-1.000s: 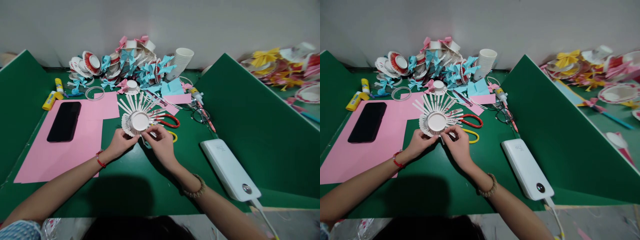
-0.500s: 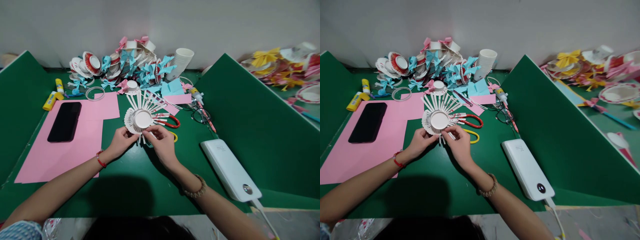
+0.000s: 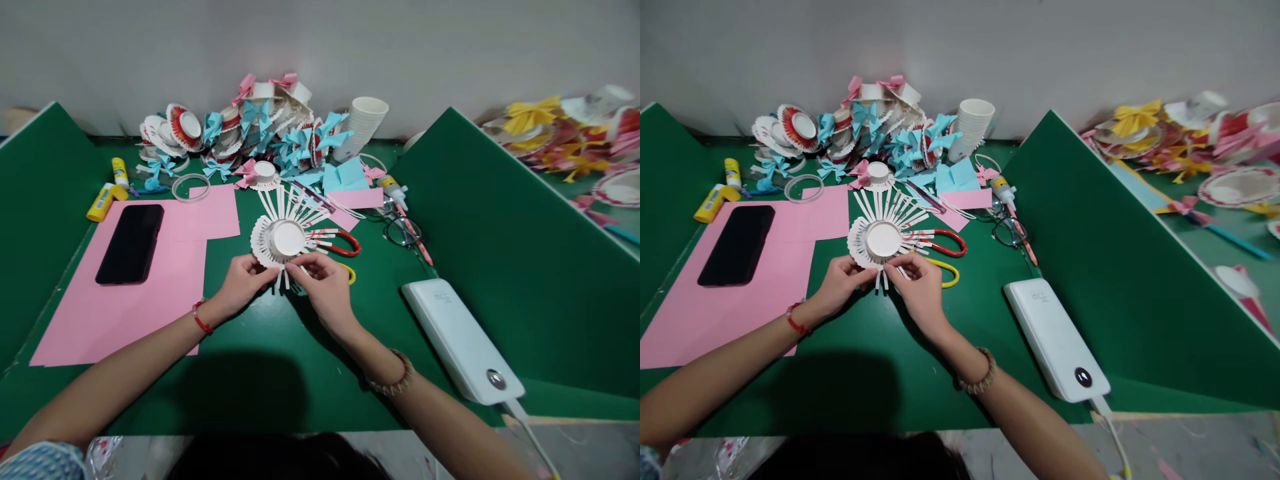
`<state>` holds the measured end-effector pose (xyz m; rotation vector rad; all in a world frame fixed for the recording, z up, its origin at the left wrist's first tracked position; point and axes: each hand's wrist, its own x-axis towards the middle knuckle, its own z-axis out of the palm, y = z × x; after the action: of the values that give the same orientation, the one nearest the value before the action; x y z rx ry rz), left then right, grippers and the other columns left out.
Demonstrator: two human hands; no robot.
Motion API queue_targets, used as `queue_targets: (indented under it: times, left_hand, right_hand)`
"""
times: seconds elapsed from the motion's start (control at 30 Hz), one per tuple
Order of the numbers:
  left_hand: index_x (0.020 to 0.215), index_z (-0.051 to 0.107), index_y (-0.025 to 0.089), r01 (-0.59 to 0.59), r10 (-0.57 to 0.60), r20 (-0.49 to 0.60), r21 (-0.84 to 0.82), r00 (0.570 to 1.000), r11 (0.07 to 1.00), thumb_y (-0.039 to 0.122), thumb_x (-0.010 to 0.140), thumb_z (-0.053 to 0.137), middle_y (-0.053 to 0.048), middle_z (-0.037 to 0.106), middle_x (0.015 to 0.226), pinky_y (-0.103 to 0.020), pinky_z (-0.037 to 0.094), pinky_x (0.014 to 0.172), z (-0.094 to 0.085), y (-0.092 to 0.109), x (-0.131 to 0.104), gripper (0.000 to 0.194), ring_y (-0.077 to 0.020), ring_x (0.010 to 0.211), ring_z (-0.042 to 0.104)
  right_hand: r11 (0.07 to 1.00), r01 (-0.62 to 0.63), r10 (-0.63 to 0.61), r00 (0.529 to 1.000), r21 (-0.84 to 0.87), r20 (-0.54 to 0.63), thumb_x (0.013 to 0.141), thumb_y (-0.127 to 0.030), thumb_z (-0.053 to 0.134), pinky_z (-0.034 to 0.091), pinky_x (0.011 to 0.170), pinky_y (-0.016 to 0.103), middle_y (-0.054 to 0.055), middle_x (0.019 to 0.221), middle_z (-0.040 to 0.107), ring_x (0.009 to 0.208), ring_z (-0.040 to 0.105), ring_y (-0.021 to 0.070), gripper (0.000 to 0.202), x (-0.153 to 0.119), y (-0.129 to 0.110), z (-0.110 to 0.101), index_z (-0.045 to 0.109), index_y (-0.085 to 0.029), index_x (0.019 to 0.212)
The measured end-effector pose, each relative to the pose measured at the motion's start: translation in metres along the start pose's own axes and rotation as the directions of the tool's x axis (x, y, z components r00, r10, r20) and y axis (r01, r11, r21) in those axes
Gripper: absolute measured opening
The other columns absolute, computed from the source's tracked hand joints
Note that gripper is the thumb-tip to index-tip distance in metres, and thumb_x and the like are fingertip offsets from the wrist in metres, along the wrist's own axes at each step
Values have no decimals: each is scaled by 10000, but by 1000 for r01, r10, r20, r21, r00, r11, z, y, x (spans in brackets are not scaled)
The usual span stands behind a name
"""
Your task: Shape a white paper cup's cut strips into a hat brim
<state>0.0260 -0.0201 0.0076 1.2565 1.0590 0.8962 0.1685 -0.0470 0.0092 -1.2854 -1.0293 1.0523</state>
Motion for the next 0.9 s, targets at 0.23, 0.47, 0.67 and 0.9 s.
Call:
queue_targets:
  times: [0.23, 0.47, 0.67, 0.9]
  left_hand:
    - [533, 515, 137, -86, 88, -32, 70, 996, 994, 297, 648, 659, 36, 493, 458, -189, 292, 407, 4, 3, 0, 244, -54, 427, 401]
    - [536, 550, 125, -27, 28, -33, 14, 999, 1000, 294, 656, 664, 20, 516, 457, -195, 331, 428, 1, 0, 3, 237, -63, 432, 435]
    - [524, 567, 117, -8, 8, -76, 11, 997, 1000, 273, 628, 680, 18, 524, 449, -197, 331, 426, 2, -1, 3, 219, -63, 409, 443]
    - [526, 590, 106, 51, -62, -56, -174, 996, 983, 256, 607, 696, 13, 539, 463, -192, 330, 422, 1, -1, 6, 201, -57, 415, 452]
  right_hand:
    - [999, 32, -32, 999, -16, 38, 650, -213, 674, 433, 569, 255, -11, 620, 602, 582, 534, 111, 83, -1, 0, -1, 601, -173, 646]
    - [965, 206, -181, 971, -160, 158, 717, -188, 602, 475, 710, 286, 7, 833, 585, 794, 583, 149, 170, -2, 1, -1, 503, -215, 852]
    - [942, 281, -252, 953, -183, 166, 790, -190, 507, 461, 598, 264, 7, 752, 605, 653, 579, 130, 50, -4, -9, -7, 554, -201, 804]
    - [899, 347, -289, 928, -266, 234, 755, -155, 543, 469, 614, 268, 18, 732, 637, 653, 580, 136, 62, -2, -5, -5, 594, -187, 772]
